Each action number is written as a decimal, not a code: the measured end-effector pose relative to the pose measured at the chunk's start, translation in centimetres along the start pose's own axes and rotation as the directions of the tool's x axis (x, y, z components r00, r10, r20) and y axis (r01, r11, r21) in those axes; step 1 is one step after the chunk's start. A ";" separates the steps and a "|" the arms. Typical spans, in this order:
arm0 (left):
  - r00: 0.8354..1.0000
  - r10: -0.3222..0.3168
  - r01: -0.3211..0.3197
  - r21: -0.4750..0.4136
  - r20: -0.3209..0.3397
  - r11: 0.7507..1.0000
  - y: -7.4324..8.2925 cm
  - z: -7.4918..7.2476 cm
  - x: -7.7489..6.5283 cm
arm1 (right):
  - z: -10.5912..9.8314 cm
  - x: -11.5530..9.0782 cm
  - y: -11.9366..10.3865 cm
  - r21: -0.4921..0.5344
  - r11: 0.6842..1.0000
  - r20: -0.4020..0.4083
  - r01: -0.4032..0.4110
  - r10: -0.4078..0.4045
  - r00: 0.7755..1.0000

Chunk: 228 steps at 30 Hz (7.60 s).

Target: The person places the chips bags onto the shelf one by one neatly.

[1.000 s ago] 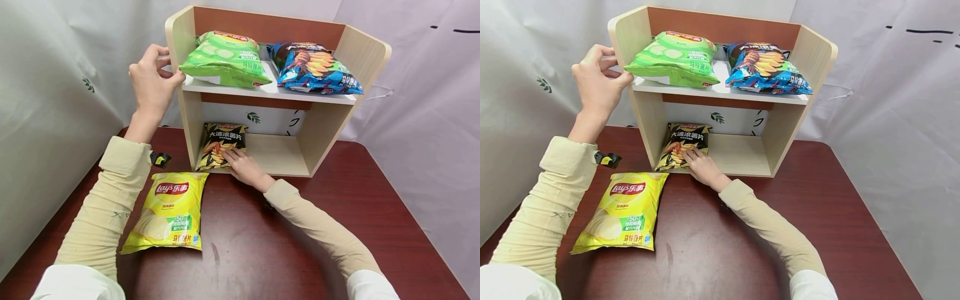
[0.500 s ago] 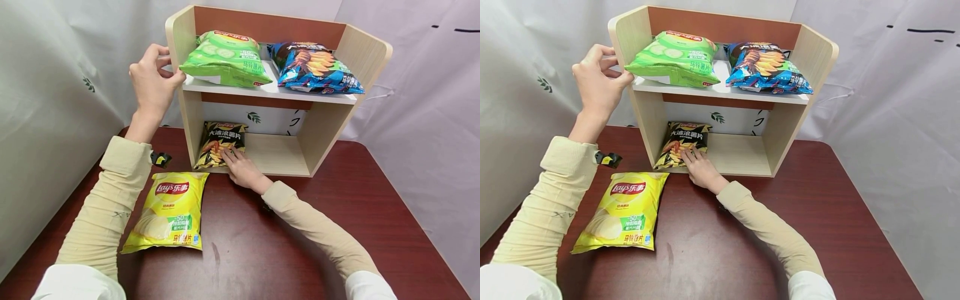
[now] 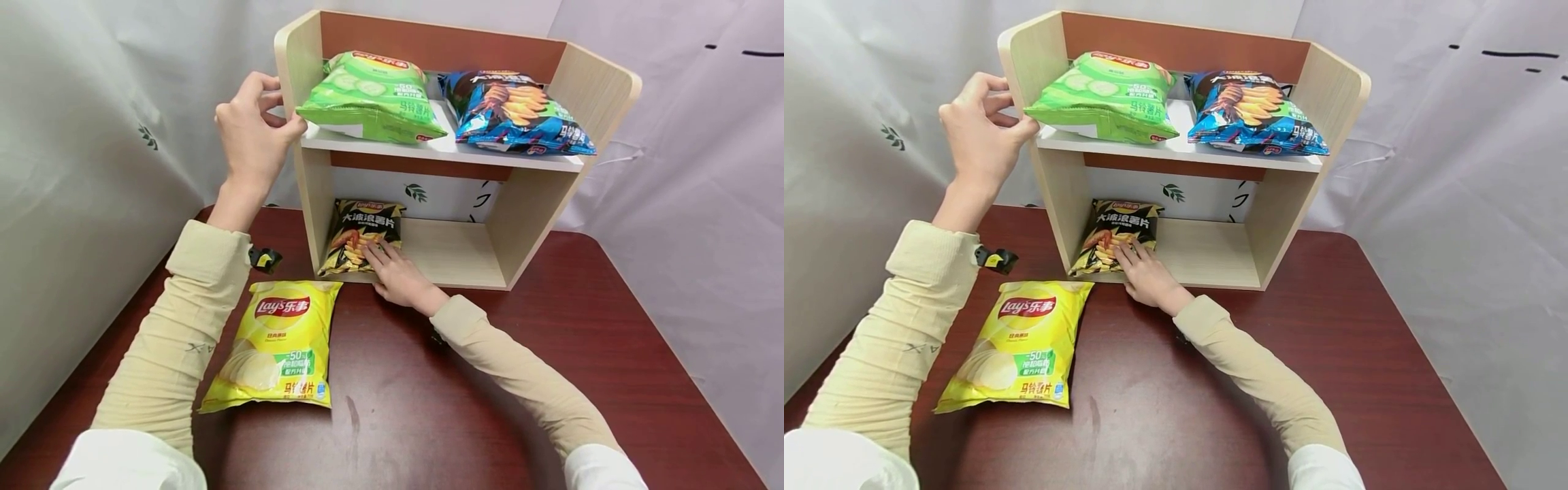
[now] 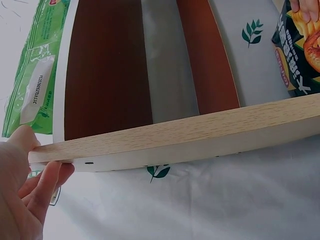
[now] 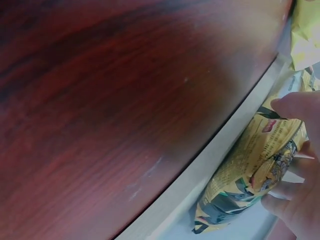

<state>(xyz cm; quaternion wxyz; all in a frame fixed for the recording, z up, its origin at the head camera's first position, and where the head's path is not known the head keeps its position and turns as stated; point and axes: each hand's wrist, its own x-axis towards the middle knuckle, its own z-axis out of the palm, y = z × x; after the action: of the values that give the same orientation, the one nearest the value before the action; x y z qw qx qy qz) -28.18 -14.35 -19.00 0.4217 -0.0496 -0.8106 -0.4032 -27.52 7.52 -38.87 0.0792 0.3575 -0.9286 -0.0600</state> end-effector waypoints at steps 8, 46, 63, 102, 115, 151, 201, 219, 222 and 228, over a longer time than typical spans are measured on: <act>1.000 -0.006 0.006 -0.009 0.001 1.000 0.0 0.0 0.0 | -0.4 -0.3 -0.5 -0.012 0.999 -0.014 -0.041 0.041 0.999; 1.000 -0.022 0.022 -0.032 0.009 0.999 -0.2 -0.2 0.1 | -3.4 -4.2 -11.2 -0.019 0.972 -0.221 0.234 -0.232 0.947; 1.000 -0.016 0.016 -0.056 0.004 0.998 -0.2 -0.1 0.3 | -3.5 -5.0 -13.3 -0.078 0.938 -0.146 0.338 -0.346 0.927; 1.000 -0.013 0.013 -0.066 0.002 0.998 -0.2 0.0 0.2 | -2.9 -8.5 -11.3 -0.047 0.915 -0.098 0.400 -0.403 0.910; 1.000 -0.023 0.023 -0.070 -0.006 0.997 -0.1 0.1 0.1 | -2.4 -8.6 -11.6 -0.158 0.900 -0.120 0.406 -0.425 0.897; 1.000 -0.031 0.031 -0.047 -0.004 0.998 -0.2 0.2 0.1 | -4.7 -9.7 -9.0 -0.143 0.884 -0.512 0.445 -0.450 0.731; 1.000 -0.011 0.010 -0.071 -0.021 0.997 -0.2 0.5 0.0 | -8.9 -15.3 -0.3 -0.012 0.996 -0.832 0.092 -0.061 0.552; 0.999 -0.020 0.018 -0.058 -0.029 0.998 -0.3 0.3 0.0 | -5.4 -15.9 4.9 0.083 0.989 -0.732 -0.119 0.142 0.667; 0.999 -0.021 0.020 -0.054 -0.027 0.998 -0.3 0.3 0.0 | -4.9 -16.0 5.6 0.081 0.985 -0.709 -0.154 0.165 0.686; 0.999 -0.025 0.024 -0.053 -0.025 0.998 -0.3 0.4 0.1 | -4.1 -15.7 6.7 0.088 0.976 -0.677 -0.201 0.207 0.706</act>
<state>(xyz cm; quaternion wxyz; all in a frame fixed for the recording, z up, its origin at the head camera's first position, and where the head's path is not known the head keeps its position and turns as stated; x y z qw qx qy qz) -28.57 -14.30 -19.25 0.4258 -0.0455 -0.7948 -0.4300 -19.65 22.85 -35.40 0.4193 0.2501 -0.8682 0.0883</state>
